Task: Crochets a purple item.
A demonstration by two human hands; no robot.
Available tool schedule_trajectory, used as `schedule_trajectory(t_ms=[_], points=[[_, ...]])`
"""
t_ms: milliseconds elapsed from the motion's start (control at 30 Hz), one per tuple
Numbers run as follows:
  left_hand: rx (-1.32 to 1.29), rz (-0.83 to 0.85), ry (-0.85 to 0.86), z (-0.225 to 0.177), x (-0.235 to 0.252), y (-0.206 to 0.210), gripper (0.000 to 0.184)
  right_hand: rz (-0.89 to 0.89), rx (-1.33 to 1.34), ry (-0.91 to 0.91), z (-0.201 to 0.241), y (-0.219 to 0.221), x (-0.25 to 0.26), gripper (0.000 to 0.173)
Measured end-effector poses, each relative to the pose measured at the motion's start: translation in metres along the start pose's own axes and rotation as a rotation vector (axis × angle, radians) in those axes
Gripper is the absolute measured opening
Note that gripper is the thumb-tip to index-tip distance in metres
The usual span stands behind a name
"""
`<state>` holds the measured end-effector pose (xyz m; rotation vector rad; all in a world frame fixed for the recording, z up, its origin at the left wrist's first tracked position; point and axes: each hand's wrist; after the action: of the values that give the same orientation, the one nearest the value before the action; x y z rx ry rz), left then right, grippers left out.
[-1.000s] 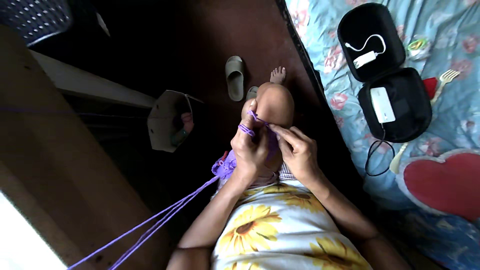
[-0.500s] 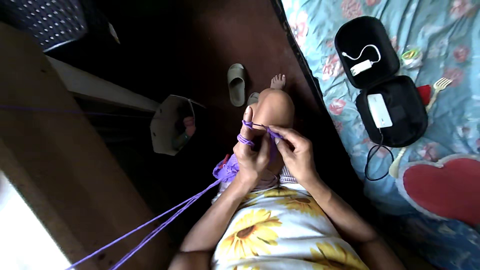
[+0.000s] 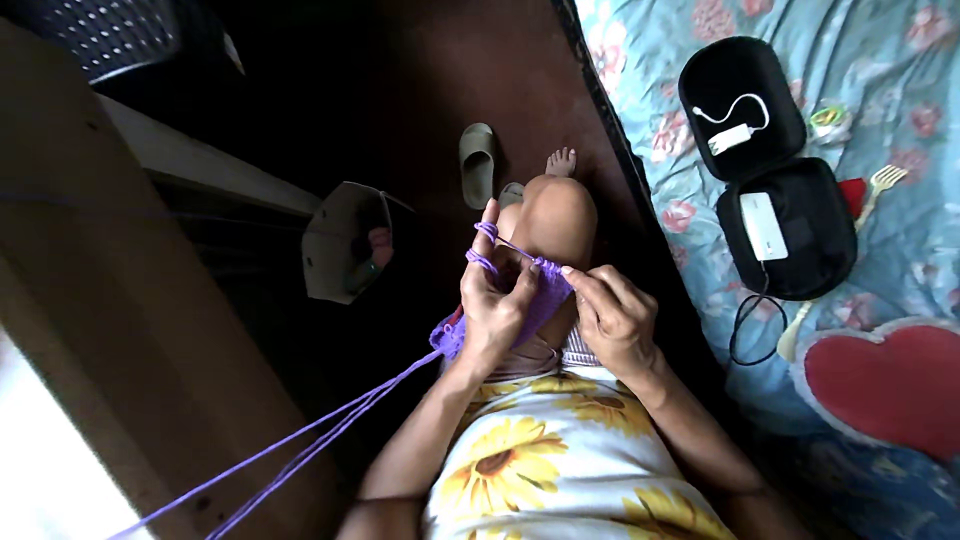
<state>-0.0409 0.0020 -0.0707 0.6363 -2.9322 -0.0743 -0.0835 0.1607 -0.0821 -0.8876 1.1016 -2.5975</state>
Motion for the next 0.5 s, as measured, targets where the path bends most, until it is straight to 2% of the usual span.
schedule_trajectory(t_ms=[167, 233, 367, 500], points=[[0.182, 0.051, 0.166, 0.007, 0.0, -0.001, 0.078, 0.003, -0.132, -0.08, 0.003, -0.008, 0.0, 0.022], [0.196, 0.063, 0.174, 0.006, 0.0, -0.001, 0.077, 0.024, -0.112, -0.078, 0.003, -0.012, 0.002, 0.022], [-0.06, 0.063, 0.023, 0.002, 0.003, -0.002, 0.075, 0.095, -0.007, -0.038, -0.001, -0.023, 0.007, 0.021], [-0.303, 0.149, -0.179, -0.002, 0.005, -0.01, 0.072, 0.128, 0.172, -0.003, -0.007, -0.028, 0.008, 0.018]])
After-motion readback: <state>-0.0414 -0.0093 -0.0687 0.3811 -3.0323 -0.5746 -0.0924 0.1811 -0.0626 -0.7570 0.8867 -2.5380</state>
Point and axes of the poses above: each hand's wrist, its own x-axis towards the middle knuckle, its own y-axis out of the palm, z = x × y, and after that the axes turned 7 degrees about y, right-handed
